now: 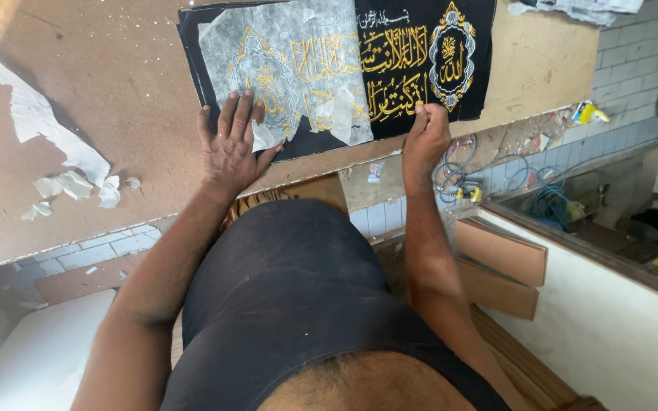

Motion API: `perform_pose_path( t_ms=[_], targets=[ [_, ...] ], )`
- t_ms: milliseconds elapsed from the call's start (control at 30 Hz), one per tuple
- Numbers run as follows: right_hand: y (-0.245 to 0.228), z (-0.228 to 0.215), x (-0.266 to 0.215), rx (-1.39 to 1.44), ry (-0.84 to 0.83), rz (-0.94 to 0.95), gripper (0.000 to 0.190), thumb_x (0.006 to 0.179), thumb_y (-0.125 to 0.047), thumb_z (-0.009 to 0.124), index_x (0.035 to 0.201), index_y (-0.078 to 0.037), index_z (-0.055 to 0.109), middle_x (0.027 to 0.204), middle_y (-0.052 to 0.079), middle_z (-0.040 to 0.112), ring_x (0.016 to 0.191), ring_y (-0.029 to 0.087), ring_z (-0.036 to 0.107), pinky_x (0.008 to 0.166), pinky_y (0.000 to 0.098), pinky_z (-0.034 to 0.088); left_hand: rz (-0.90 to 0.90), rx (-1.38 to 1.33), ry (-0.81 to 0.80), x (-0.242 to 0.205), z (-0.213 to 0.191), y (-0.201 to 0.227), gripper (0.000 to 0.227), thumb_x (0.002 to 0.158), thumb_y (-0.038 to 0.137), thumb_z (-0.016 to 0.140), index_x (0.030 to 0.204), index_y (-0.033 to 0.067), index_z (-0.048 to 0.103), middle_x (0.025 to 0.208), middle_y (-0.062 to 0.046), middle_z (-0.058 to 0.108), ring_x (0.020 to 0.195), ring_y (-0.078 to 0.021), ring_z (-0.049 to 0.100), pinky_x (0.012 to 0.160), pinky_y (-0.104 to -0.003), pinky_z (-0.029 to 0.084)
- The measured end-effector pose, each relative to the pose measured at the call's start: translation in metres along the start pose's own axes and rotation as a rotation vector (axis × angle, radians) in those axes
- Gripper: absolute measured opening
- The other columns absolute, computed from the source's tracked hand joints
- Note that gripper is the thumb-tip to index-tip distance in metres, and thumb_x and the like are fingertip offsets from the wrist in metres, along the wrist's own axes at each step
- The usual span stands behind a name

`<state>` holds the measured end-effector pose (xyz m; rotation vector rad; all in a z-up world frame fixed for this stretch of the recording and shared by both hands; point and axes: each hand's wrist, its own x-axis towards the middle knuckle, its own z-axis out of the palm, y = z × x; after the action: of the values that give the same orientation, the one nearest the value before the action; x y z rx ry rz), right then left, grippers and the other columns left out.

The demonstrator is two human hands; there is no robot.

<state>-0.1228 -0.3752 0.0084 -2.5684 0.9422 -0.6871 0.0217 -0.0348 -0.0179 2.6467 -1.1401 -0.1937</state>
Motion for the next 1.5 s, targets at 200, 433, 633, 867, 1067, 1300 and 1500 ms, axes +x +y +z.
perform_pose_path(
  t_ms=[200, 433, 633, 867, 1067, 1300, 1500],
  targets=[
    [-0.056, 0.003, -0.042, 0.023, -0.198, -0.522, 0.039, 0.087, -0.035, 0.071, 0.108, -0.003, 0.061, 0.099, 0.015, 0.062, 0.089, 0.03, 0.065, 0.072, 0.0402, 0.055, -0.013, 0.001, -0.017, 0.0, -0.007, -0.001, 0.083, 0.101, 0.071, 0.047, 0.163, 0.016, 0.041, 0.169, -0.01, 0.032, 0.155, -0.0285, 0.026, 0.123, -0.062, 0.009],
    [0.021, 0.005, -0.004, 0.021, 0.009, 0.115, 0.008, 0.1, -0.003, 0.06, 0.107, -0.003, 0.062, 0.09, 0.013, 0.072, 0.079, 0.025, 0.073, 0.068, 0.0399, 0.055, -0.021, 0.036, -0.071, 0.001, -0.015, -0.002, 0.078, 0.101, 0.073, 0.041, 0.157, 0.0179, 0.046, 0.17, -0.004, 0.032, 0.155, -0.0241, 0.022, 0.123, -0.061, 0.005],
    [-0.02, -0.036, 0.011, 0.214, -0.057, 0.109, 0.015, 0.098, 0.002, 0.06, 0.111, 0.0, 0.065, 0.089, 0.011, 0.071, 0.076, 0.017, 0.07, 0.066, 0.0315, 0.057, -0.043, -0.066, -0.063, -0.001, -0.019, -0.007, 0.082, 0.1, 0.071, 0.039, 0.156, 0.0109, 0.038, 0.165, -0.009, 0.033, 0.151, -0.0252, 0.027, 0.123, -0.059, 0.006],
    [-0.175, -0.019, -0.019, 0.713, -1.134, -0.621, 0.019, 0.098, -0.014, 0.074, 0.114, -0.004, 0.076, 0.109, 0.011, 0.077, 0.102, 0.023, 0.072, 0.09, 0.0371, 0.058, -0.693, -0.493, 0.641, -0.049, -0.013, -0.029, 0.073, 0.116, 0.051, 0.043, 0.164, 0.0029, 0.016, 0.168, -0.023, 0.031, 0.158, -0.0345, 0.025, 0.133, -0.052, 0.013],
    [-0.228, 0.022, 0.005, 0.363, -0.822, -0.82, 0.041, 0.088, -0.024, 0.083, 0.119, -0.002, 0.069, 0.114, 0.012, 0.07, 0.109, 0.031, 0.066, 0.091, 0.0408, 0.055, -0.748, -0.277, 0.423, -0.081, -0.011, -0.015, 0.079, 0.113, 0.058, 0.054, 0.163, 0.0052, 0.023, 0.167, -0.02, 0.027, 0.157, -0.0335, 0.022, 0.129, -0.052, 0.01],
    [-0.243, 0.072, 0.004, 0.323, -0.722, -1.164, 0.029, 0.085, -0.022, 0.083, 0.107, -0.009, 0.068, 0.102, 0.004, 0.061, 0.092, 0.024, 0.062, 0.076, 0.0384, 0.053, -0.652, -0.223, 0.14, -0.059, -0.011, 0.011, 0.113, 0.1, 0.077, 0.062, 0.168, -0.0043, 0.022, 0.174, -0.028, 0.009, 0.163, -0.0379, 0.0, 0.127, -0.057, -0.008],
    [-0.225, 0.109, -0.007, 0.287, -0.596, -1.176, 0.013, 0.096, -0.009, 0.073, 0.101, -0.009, 0.061, 0.1, 0.005, 0.059, 0.086, 0.021, 0.064, 0.068, 0.0348, 0.054, -0.676, -0.299, 0.114, -0.055, -0.009, 0.006, 0.124, 0.093, 0.085, 0.059, 0.17, -0.0045, 0.021, 0.174, -0.029, 0.009, 0.162, -0.0388, 0.0, 0.125, -0.06, -0.009]
  ],
)
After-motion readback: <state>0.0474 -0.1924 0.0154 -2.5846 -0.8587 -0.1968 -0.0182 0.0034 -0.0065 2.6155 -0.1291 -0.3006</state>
